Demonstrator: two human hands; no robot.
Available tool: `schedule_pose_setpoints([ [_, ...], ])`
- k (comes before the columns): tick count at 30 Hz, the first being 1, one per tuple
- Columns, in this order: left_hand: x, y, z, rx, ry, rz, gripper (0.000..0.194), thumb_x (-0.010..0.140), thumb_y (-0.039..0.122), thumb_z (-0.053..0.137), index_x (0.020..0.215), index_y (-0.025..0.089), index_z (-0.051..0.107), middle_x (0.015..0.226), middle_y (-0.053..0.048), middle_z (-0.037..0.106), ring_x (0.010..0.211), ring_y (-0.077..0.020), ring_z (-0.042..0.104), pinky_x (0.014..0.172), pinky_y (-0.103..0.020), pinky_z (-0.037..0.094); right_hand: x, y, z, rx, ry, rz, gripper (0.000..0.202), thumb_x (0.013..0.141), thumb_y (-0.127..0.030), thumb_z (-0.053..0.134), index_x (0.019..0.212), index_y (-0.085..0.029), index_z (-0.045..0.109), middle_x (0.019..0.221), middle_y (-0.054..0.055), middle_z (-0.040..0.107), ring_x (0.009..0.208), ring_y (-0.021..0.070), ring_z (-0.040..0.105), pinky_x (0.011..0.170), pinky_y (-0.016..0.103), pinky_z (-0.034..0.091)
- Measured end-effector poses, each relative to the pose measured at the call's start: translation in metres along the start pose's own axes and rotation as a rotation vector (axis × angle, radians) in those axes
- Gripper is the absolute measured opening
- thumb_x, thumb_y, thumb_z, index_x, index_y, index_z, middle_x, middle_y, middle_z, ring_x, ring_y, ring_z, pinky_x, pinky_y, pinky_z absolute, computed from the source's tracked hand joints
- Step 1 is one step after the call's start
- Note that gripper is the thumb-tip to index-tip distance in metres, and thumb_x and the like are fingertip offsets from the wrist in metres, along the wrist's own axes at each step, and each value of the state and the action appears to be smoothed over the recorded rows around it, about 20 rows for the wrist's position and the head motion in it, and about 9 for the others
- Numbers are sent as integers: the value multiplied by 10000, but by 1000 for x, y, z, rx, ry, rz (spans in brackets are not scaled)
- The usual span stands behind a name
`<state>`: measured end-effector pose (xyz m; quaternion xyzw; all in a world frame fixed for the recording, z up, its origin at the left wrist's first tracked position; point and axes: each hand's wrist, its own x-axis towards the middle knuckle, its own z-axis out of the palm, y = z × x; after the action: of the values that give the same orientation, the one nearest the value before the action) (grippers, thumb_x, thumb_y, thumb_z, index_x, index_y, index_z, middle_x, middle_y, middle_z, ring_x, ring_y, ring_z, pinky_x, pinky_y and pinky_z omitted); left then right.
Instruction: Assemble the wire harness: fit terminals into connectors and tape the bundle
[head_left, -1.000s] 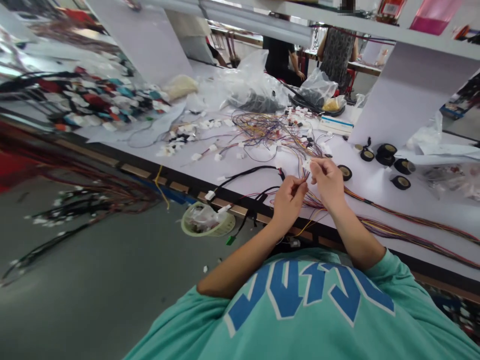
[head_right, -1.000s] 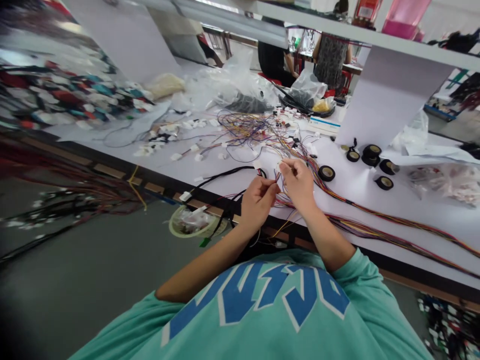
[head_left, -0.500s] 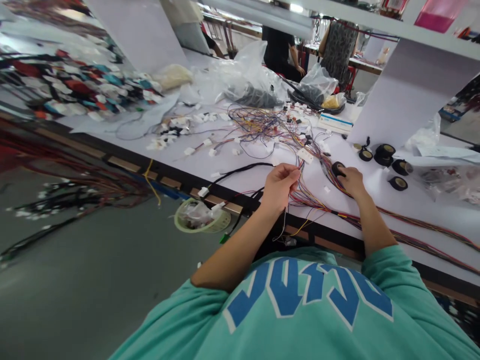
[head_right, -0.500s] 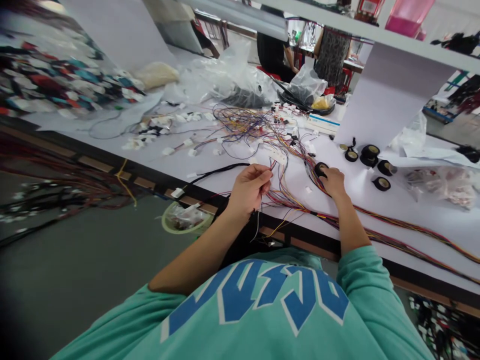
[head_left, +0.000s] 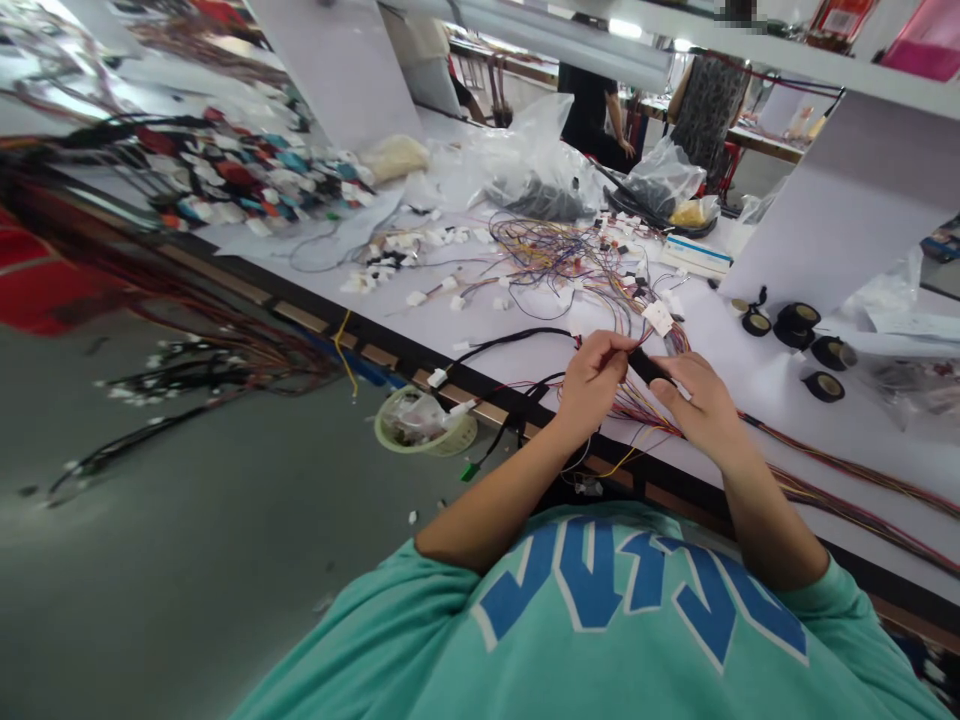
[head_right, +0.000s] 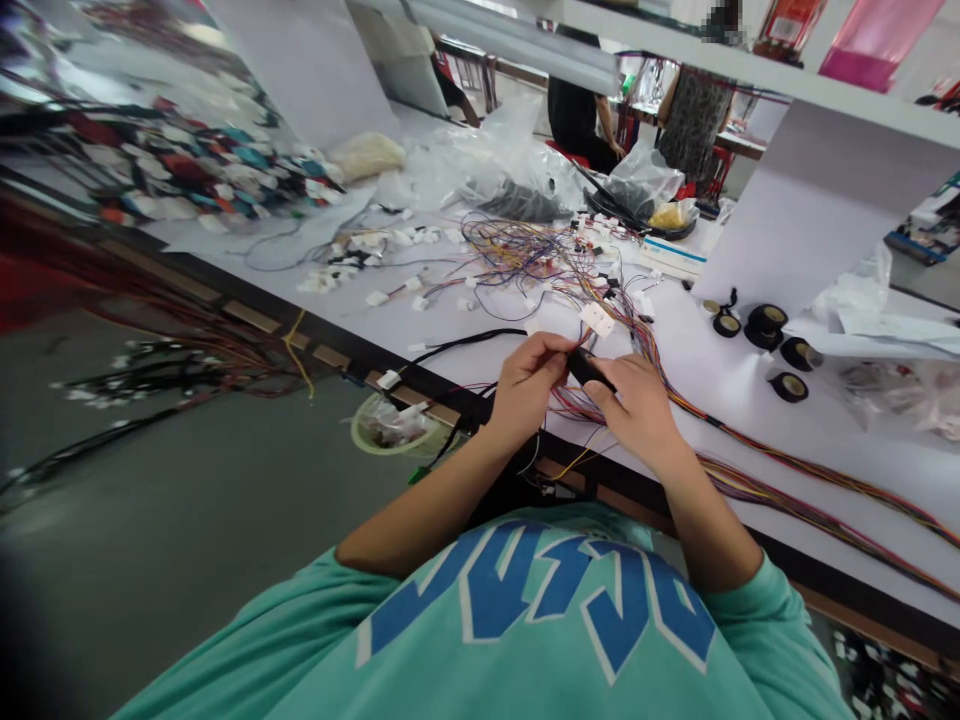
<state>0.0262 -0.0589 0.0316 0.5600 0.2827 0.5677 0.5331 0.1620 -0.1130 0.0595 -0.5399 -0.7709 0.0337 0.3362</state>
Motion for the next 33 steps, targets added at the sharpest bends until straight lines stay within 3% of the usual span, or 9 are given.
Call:
schedule_pose_setpoints([
  [8,-7,-3,3,-86,35,58,108,664,258,621,704,177,563,670,21,516,615,-84,469,580,-216,390,-2,-9,3,-184,41,46,343,878,-370,371,926,-168,644,805,69,674,772,202,575,710,328,410],
  [15,-5,-1,8,-248,101,-136,260,616,391,679,626,170,543,485,69,379,423,-41,294,414,-193,242,-6,-22,11,-377,143,127,327,865,-374,393,970,-179,633,846,86,666,874,235,528,745,362,343],
  [21,-5,7,9,-358,74,-204,321,559,420,725,591,165,534,453,76,353,368,-19,248,368,-190,168,-4,-11,28,-267,244,146,302,843,-344,411,1013,-185,604,912,104,650,920,252,502,777,386,336],
  [27,-9,4,7,-448,-34,-259,371,535,417,759,645,174,500,430,96,365,326,-7,254,339,-172,158,7,1,42,-158,321,150,234,822,-242,418,856,-210,647,772,60,648,829,213,548,728,357,392],
  [33,-5,12,-1,-594,-103,-419,508,472,309,820,799,210,445,452,123,452,281,-1,262,311,-139,162,12,9,47,147,481,29,182,790,-255,499,842,-266,673,859,28,676,934,208,576,900,435,391],
])
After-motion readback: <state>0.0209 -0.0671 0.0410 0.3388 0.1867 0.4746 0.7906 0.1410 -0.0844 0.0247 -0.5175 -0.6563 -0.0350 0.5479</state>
